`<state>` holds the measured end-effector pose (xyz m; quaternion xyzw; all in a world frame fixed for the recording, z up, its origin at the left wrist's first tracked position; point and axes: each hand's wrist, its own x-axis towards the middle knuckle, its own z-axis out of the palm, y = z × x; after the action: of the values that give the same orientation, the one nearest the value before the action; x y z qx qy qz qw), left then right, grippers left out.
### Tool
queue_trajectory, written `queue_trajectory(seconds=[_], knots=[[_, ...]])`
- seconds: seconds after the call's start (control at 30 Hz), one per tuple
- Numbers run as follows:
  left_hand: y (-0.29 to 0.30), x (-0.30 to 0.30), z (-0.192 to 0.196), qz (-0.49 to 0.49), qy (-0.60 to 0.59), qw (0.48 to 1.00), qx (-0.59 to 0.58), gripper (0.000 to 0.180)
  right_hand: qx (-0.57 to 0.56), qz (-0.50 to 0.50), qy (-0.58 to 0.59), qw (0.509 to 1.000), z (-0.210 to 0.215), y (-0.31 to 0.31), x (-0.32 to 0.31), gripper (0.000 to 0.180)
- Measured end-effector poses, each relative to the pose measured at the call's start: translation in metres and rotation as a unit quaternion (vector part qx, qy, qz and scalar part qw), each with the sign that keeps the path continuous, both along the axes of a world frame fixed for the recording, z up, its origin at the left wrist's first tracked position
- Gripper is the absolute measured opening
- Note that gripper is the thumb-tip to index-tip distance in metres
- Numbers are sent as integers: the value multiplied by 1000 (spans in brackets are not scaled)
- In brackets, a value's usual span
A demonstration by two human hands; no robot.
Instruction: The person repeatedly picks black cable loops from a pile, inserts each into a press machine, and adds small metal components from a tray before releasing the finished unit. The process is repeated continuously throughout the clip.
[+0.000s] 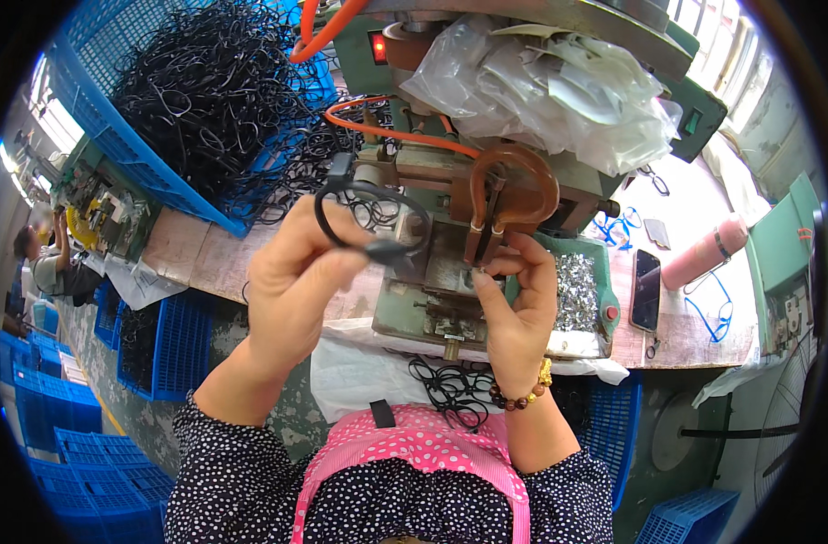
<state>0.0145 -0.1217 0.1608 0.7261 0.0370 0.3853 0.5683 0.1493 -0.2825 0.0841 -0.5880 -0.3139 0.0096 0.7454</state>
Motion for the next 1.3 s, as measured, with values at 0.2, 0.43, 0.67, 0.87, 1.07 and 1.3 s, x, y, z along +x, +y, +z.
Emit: queue_trajectory(seconds=[0.2, 0.43, 0.67, 0.87, 1.07, 1.3], knots=[[-1, 32, -4, 32, -62, 995, -71, 12, 25, 65, 80, 994, 4, 2, -4, 52], [-32, 15, -12, -16, 3, 999, 27, 11, 28, 90, 73, 993, 6, -2, 2, 50], [-39, 41, -23, -22, 39, 981, 190, 10, -19, -16, 43, 999, 4, -38, 21, 36], [-34, 47, -24, -26, -1, 953, 300, 16, 1, -131, -38, 991, -6, -81, 39, 31], [-33, 48, -31, -24, -45, 942, 332, 22, -155, -261, 70, 950, -57, -111, 67, 22], [-33, 49, -33, -14, -86, 940, 329, 25, -398, -214, -274, 849, -64, -96, 49, 16]])
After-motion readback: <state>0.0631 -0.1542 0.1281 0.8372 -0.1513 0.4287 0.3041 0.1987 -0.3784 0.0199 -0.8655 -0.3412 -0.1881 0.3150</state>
